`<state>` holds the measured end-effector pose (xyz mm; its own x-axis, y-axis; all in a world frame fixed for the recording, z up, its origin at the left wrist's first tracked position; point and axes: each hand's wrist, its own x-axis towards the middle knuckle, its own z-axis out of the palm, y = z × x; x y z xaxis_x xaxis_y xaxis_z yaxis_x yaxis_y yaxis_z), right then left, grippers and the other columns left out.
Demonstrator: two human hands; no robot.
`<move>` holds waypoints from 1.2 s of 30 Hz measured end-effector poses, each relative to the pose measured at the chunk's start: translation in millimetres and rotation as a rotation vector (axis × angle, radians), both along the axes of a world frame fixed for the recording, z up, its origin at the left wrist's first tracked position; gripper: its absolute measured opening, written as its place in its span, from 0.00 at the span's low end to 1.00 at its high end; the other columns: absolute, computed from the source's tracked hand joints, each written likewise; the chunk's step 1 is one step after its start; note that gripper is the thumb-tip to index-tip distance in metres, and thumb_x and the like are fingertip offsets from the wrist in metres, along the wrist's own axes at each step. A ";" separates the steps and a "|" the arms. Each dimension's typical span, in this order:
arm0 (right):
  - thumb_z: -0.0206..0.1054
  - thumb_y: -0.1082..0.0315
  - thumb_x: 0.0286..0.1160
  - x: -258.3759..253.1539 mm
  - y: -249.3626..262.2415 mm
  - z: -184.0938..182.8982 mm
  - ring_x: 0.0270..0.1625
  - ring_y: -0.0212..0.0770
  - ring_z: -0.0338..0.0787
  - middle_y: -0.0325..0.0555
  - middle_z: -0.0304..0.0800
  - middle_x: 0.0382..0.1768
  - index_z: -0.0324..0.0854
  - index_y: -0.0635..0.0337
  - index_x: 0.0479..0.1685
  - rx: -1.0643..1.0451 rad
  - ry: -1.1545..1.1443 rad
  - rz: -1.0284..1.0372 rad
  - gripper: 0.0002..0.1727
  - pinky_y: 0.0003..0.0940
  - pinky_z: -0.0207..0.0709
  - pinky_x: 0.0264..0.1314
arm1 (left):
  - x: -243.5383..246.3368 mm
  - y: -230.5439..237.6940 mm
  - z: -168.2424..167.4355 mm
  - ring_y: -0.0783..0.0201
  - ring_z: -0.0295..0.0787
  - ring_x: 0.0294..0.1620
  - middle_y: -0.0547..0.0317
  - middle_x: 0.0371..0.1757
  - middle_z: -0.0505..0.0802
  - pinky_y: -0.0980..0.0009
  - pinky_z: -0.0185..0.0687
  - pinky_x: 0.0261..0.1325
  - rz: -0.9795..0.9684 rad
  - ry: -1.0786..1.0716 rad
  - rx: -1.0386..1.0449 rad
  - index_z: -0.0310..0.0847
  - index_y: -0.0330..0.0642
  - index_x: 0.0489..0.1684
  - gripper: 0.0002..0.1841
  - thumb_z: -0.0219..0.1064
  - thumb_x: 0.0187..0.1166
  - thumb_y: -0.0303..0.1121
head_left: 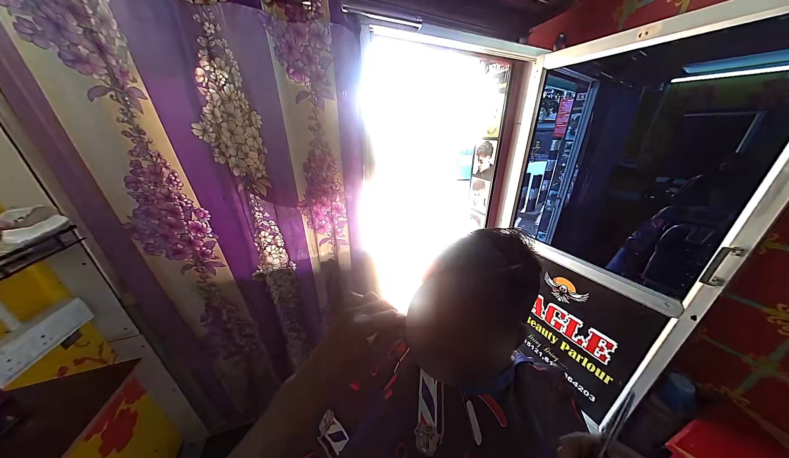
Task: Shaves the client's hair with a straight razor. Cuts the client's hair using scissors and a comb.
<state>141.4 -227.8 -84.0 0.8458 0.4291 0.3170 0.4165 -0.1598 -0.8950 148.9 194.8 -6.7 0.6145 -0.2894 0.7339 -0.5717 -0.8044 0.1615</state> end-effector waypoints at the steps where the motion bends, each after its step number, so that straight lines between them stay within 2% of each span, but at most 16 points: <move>1: 0.71 0.81 0.71 11.6 -11.5 6.4 0.53 0.46 0.95 0.52 0.94 0.53 0.85 0.70 0.59 -0.018 -0.036 0.029 0.17 0.47 0.92 0.59 | -4.0 -1.2 -3.2 0.75 0.86 0.53 0.82 0.48 0.94 0.64 0.76 0.63 -0.029 0.047 -0.061 0.95 0.66 0.51 0.11 0.64 0.85 0.48; 3: 0.80 0.71 0.68 31.2 -25.7 30.1 0.56 0.47 0.95 0.49 0.93 0.57 0.85 0.63 0.64 -0.171 -0.188 -0.039 0.23 0.51 0.91 0.60 | -8.1 -6.5 -2.9 0.73 0.85 0.61 0.82 0.54 0.94 0.62 0.77 0.68 -0.086 0.121 -0.185 0.93 0.69 0.57 0.12 0.67 0.82 0.51; 5: 0.78 0.59 0.71 44.9 -30.2 61.9 0.55 0.45 0.94 0.43 0.94 0.55 0.87 0.52 0.63 -0.441 -0.390 -0.235 0.21 0.54 0.89 0.57 | -6.6 -14.8 2.6 0.71 0.84 0.63 0.81 0.55 0.92 0.63 0.81 0.69 -0.098 0.118 -0.242 0.93 0.70 0.58 0.13 0.71 0.79 0.51; 6: 0.74 0.59 0.75 48.6 -27.6 77.0 0.51 0.48 0.95 0.42 0.95 0.50 0.88 0.49 0.59 -0.544 -0.515 -0.338 0.16 0.60 0.88 0.51 | -5.1 -20.0 6.5 0.72 0.85 0.63 0.81 0.54 0.92 0.64 0.82 0.68 -0.081 0.096 -0.244 0.93 0.69 0.56 0.13 0.72 0.78 0.51; 7: 0.72 0.62 0.75 50.4 -20.9 90.8 0.45 0.51 0.95 0.42 0.95 0.44 0.90 0.48 0.53 -0.613 -0.663 -0.436 0.11 0.63 0.87 0.44 | -3.1 -25.0 10.1 0.73 0.84 0.61 0.81 0.54 0.92 0.65 0.81 0.67 -0.058 0.073 -0.239 0.94 0.67 0.54 0.12 0.73 0.76 0.50; 8: 0.72 0.63 0.72 51.3 -11.4 105.5 0.41 0.52 0.94 0.40 0.95 0.40 0.91 0.47 0.48 -0.670 -0.813 -0.514 0.09 0.63 0.85 0.42 | -0.3 -28.8 12.5 0.74 0.84 0.60 0.80 0.53 0.92 0.66 0.79 0.66 -0.037 0.044 -0.236 0.94 0.65 0.53 0.12 0.73 0.75 0.48; 10: 0.77 0.66 0.63 51.5 6.7 136.0 0.45 0.55 0.94 0.42 0.95 0.43 0.91 0.50 0.48 -0.784 -0.994 -0.568 0.12 0.63 0.83 0.55 | 5.4 -31.4 14.0 0.74 0.84 0.59 0.80 0.53 0.92 0.67 0.80 0.63 -0.006 0.019 -0.246 0.95 0.64 0.51 0.12 0.75 0.73 0.47; 12: 0.83 0.73 0.56 50.3 22.1 161.3 0.51 0.56 0.94 0.46 0.95 0.49 0.90 0.54 0.51 -0.907 -1.047 -0.562 0.20 0.63 0.79 0.67 | 10.0 -31.9 14.4 0.75 0.84 0.59 0.81 0.53 0.91 0.70 0.81 0.61 0.002 -0.009 -0.262 0.95 0.64 0.52 0.12 0.74 0.73 0.47; 15: 0.82 0.82 0.52 48.1 42.0 182.8 0.41 0.51 0.95 0.46 0.95 0.39 0.92 0.57 0.44 -1.065 -1.151 -0.606 0.19 0.55 0.83 0.59 | 14.3 -33.4 14.2 0.75 0.84 0.59 0.80 0.54 0.91 0.69 0.80 0.62 0.004 -0.054 -0.291 0.95 0.63 0.52 0.12 0.74 0.74 0.46; 19: 0.84 0.80 0.52 51.1 53.7 193.8 0.42 0.49 0.95 0.45 0.94 0.38 0.91 0.56 0.43 -1.195 -1.190 -0.548 0.17 0.56 0.80 0.68 | 19.1 -36.4 13.3 0.76 0.85 0.58 0.80 0.54 0.91 0.69 0.82 0.61 0.030 -0.089 -0.321 0.94 0.64 0.53 0.12 0.74 0.74 0.47; 22: 0.83 0.83 0.51 48.8 62.5 198.2 0.35 0.48 0.93 0.44 0.93 0.32 0.92 0.56 0.39 -1.303 -1.193 -0.560 0.16 0.50 0.83 0.59 | 20.9 -38.4 12.8 0.75 0.84 0.58 0.81 0.55 0.91 0.65 0.79 0.64 0.054 -0.101 -0.346 0.94 0.65 0.54 0.13 0.74 0.74 0.47; 23: 0.83 0.82 0.51 48.5 64.1 199.1 0.35 0.47 0.93 0.43 0.93 0.32 0.92 0.55 0.39 -1.333 -1.199 -0.561 0.16 0.50 0.83 0.60 | 21.2 -39.1 12.6 0.75 0.84 0.59 0.82 0.55 0.92 0.64 0.79 0.65 0.060 -0.110 -0.351 0.94 0.66 0.54 0.13 0.74 0.74 0.47; 28: 0.87 0.76 0.47 56.6 64.9 191.5 0.48 0.51 0.94 0.48 0.94 0.42 0.90 0.58 0.49 -1.344 -1.285 -0.494 0.23 0.55 0.79 0.70 | 20.9 -43.9 12.9 0.75 0.84 0.58 0.81 0.54 0.91 0.65 0.79 0.64 0.081 -0.156 -0.372 0.94 0.66 0.53 0.13 0.75 0.73 0.46; 36: 0.80 0.80 0.55 58.3 83.1 184.5 0.37 0.51 0.92 0.51 0.92 0.35 0.90 0.61 0.41 -1.336 -1.335 -0.476 0.14 0.52 0.82 0.56 | 22.5 -48.4 11.1 0.74 0.84 0.58 0.78 0.54 0.91 0.67 0.80 0.63 0.083 -0.188 -0.400 0.95 0.62 0.53 0.13 0.74 0.73 0.43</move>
